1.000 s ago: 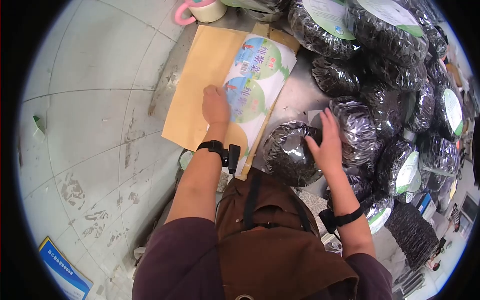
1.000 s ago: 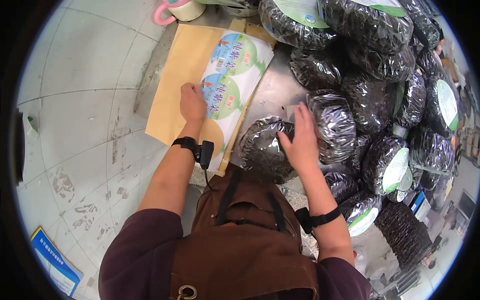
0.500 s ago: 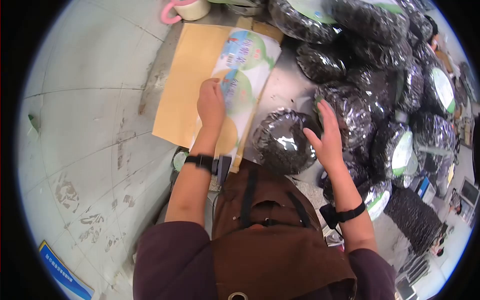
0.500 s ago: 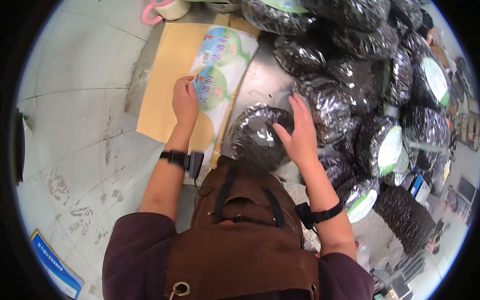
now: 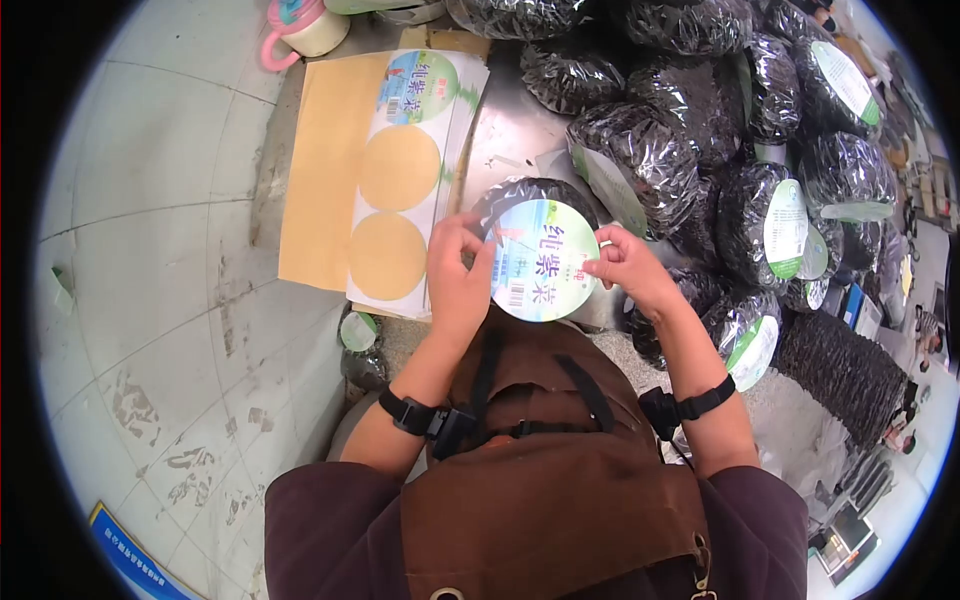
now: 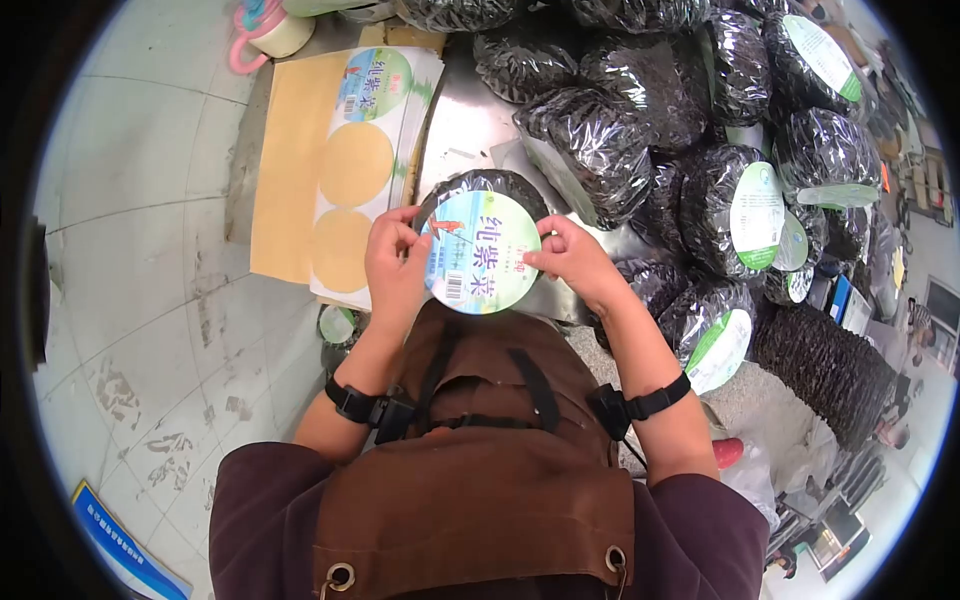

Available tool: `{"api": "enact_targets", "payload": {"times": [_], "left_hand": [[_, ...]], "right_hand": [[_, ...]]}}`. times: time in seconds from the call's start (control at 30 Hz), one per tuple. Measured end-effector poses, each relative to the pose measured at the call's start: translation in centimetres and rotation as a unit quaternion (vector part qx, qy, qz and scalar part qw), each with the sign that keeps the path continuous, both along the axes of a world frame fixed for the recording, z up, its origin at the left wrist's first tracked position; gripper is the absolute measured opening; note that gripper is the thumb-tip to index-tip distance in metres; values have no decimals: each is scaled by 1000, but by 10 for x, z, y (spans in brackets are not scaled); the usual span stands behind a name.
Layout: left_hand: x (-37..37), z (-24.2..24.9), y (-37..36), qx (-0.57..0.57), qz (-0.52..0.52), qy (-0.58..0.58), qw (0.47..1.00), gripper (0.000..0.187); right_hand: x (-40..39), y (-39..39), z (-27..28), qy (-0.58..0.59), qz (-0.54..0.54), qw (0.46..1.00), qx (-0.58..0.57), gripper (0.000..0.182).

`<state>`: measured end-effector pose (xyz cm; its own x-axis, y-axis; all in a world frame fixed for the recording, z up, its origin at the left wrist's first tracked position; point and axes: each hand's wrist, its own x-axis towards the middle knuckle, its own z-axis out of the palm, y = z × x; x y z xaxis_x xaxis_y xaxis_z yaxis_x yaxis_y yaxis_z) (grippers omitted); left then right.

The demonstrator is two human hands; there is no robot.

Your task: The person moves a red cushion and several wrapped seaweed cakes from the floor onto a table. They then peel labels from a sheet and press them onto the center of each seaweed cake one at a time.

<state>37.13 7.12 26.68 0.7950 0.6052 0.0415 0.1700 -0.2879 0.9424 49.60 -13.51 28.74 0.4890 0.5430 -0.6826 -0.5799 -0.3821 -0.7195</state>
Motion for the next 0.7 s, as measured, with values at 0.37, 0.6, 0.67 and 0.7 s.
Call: {"api": "enact_targets", "payload": {"times": [0.37, 0.6, 0.67, 0.7], "left_hand": [[-10, -42, -2, 213, -26, 111, 970, 37], [-46, -35, 42, -133, -97, 90, 982, 53], [-46, -10, 61, -162, -67, 99, 980, 46], [-41, -5, 84, -180, -75, 79, 978, 41]], "right_hand": [[-1, 11, -16, -227, 148, 884, -382, 68], [-11, 6, -23, 56, 31, 997, -43, 88], [20, 32, 44, -165, 177, 964, -108, 83], [48, 45, 81, -270, 159, 947, -74, 76]]}}
